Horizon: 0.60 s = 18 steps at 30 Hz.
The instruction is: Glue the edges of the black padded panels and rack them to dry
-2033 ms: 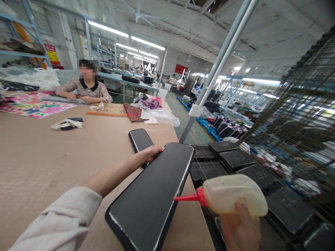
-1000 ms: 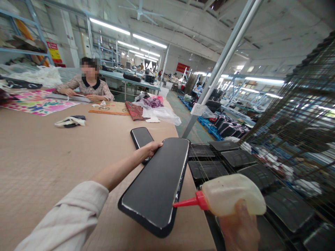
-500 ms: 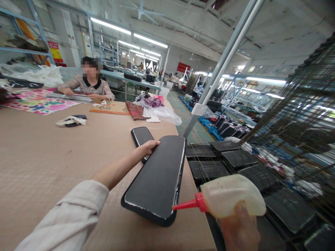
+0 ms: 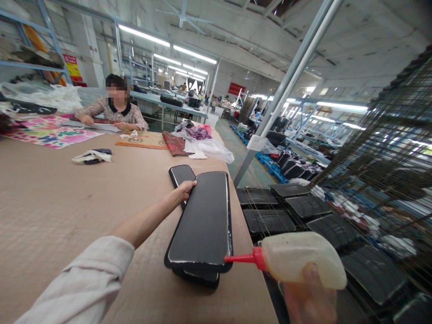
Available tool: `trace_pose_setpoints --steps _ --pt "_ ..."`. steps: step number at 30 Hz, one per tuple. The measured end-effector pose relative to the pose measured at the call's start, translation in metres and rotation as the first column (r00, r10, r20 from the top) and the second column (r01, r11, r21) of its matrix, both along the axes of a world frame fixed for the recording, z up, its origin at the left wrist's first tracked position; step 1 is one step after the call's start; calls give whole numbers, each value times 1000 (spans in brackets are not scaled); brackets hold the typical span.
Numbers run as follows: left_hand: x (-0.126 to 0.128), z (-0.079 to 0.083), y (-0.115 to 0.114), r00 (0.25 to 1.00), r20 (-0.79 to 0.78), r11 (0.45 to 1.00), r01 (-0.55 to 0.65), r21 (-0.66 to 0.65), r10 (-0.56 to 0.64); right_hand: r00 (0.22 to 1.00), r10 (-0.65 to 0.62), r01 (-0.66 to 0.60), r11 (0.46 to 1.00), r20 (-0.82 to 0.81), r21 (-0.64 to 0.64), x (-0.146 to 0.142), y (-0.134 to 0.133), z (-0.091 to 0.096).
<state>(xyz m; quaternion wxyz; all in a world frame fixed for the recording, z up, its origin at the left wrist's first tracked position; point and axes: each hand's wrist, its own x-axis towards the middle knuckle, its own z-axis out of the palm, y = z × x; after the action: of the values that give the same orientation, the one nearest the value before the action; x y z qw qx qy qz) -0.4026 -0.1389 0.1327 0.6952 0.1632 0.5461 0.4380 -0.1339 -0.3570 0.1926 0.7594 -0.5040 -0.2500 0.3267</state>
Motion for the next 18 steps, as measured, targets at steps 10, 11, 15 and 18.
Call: trace_pose_setpoints --steps 10,11,15,18 --pt "-10 1 -1 990 -29 990 -140 -30 139 991 -30 25 999 130 40 9 7 -20" --pt "-11 1 -2 988 -29 988 -151 -34 150 988 -37 29 998 151 51 11 7 -26" --pt "-14 -1 -2 981 -20 980 -195 -37 194 870 -289 223 953 399 205 23 6 -44" --pt "-17 -3 -2 975 -6 974 -223 -29 223 827 -328 252 942 457 221 25 3 -47"
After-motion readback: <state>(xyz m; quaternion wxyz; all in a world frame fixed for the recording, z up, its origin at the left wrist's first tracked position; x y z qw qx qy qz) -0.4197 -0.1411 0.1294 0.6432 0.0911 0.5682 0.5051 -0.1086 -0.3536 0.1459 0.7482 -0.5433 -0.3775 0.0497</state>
